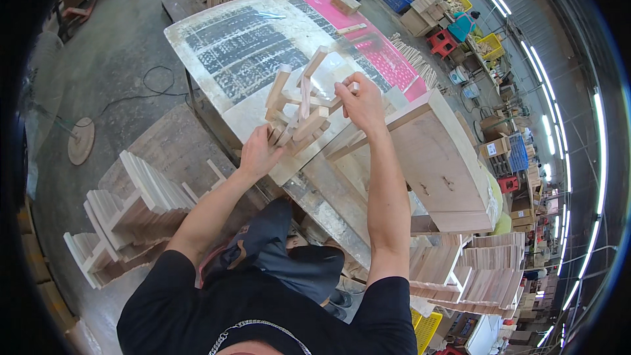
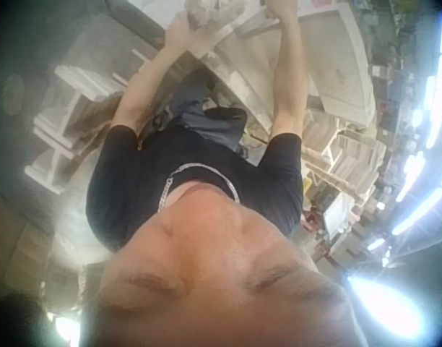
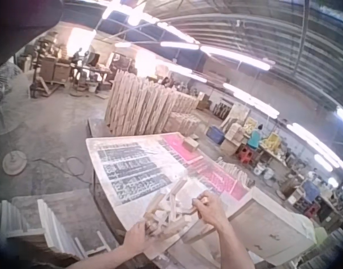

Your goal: Assembling interlocking wooden cross-frame components for furniture, tapping them together to ensure a tight fit.

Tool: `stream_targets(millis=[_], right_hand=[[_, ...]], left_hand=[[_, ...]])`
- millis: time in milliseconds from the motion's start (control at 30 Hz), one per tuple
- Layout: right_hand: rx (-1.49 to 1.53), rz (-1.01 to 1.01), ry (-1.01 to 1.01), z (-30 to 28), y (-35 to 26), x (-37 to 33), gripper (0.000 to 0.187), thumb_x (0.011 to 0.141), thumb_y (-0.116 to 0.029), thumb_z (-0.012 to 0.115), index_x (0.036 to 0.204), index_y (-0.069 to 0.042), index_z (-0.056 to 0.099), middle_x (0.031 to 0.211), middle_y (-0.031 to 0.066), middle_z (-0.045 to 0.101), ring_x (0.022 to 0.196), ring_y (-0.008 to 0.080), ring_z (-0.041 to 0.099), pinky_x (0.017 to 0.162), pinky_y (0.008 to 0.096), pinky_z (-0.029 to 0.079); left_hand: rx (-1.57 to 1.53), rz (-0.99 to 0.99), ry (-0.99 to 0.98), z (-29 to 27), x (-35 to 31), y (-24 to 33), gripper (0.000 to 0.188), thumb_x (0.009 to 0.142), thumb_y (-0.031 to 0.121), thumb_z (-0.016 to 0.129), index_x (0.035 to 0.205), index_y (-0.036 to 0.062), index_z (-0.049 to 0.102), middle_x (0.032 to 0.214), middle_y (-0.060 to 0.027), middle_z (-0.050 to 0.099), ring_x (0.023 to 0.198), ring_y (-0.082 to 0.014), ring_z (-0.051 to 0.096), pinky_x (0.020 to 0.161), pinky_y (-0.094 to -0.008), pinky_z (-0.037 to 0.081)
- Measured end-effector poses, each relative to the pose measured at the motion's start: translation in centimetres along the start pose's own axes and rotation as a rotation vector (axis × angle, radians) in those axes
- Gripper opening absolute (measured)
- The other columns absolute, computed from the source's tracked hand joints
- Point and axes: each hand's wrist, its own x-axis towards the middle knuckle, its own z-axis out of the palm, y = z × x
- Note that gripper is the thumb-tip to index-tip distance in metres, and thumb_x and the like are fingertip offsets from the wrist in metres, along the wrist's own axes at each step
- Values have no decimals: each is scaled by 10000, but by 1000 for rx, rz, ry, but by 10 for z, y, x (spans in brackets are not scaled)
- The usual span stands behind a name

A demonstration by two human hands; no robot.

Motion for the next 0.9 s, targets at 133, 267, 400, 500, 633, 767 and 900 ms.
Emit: stream_targets(millis=[133, 267, 400, 500, 633, 767, 900], right_hand=[[100, 41, -41, -7, 17, 3, 207, 944, -174, 690, 933, 10, 596, 728, 92, 696, 472, 105, 560, 435, 273, 410], [11, 64, 1, -4, 27, 1, 205, 933, -181, 687, 934, 9, 608, 727, 95, 703, 463, 109, 558, 436, 286, 421], [-23, 95, 31, 17, 35, -4, 206, 921, -201, 690, 924, -8, 617, 729, 90, 709, 444, 106, 552, 428, 289, 415], [-7, 133, -35, 25, 54, -7, 238, 921, -233, 691, 913, -3, 629, 736, 102, 715, 513, 146, 611, 496, 315, 470], [-210, 29, 59, 41, 77, -10, 320, 926, -309, 694, 917, 8, 654, 752, 137, 720, 627, 236, 680, 617, 369, 526], [-277, 66, 93, 57, 90, -14, 481, 949, -467, 641, 908, 11, 682, 808, 196, 722, 795, 321, 714, 743, 406, 535], [-255, 174, 73, 62, 97, -17, 589, 989, -552, 535, 866, 4, 687, 831, 222, 716, 841, 341, 708, 775, 419, 518]], left_hand=[[-14, 74, 41, 3, -2, -9, 626, 795, 206, 748, 1308, -34, 481, 1143, -236, 608, 1073, -417, 615, 900, -486, 522], [-30, 86, 53, 5, -1, -11, 637, 791, 201, 766, 1310, -33, 481, 1141, -235, 611, 1080, -410, 615, 910, -481, 521], [-121, 43, 58, 2, -3, -12, 634, 767, 162, 806, 1280, -33, 489, 1175, -233, 583, 1076, -405, 616, 926, -463, 520], [-139, 32, 45, 2, -5, -11, 620, 759, 146, 820, 1256, -33, 494, 1216, -236, 551, 1083, -400, 607, 944, -450, 514], [-153, 76, 95, 5, -4, -19, 633, 724, 169, 847, 1214, -38, 504, 1163, -224, 544, 1056, -374, 587, 896, -437, 502], [-66, 63, 108, 0, -15, -15, 798, 687, 238, 900, 1291, -57, 469, 1211, -242, 532, 1131, -393, 557, 978, -441, 478], [4, 8, 6, -7, -24, 2, 1016, 652, 360, 939, 1381, -81, 385, 1282, -254, 509, 1207, -413, 524, 1048, -447, 454]])
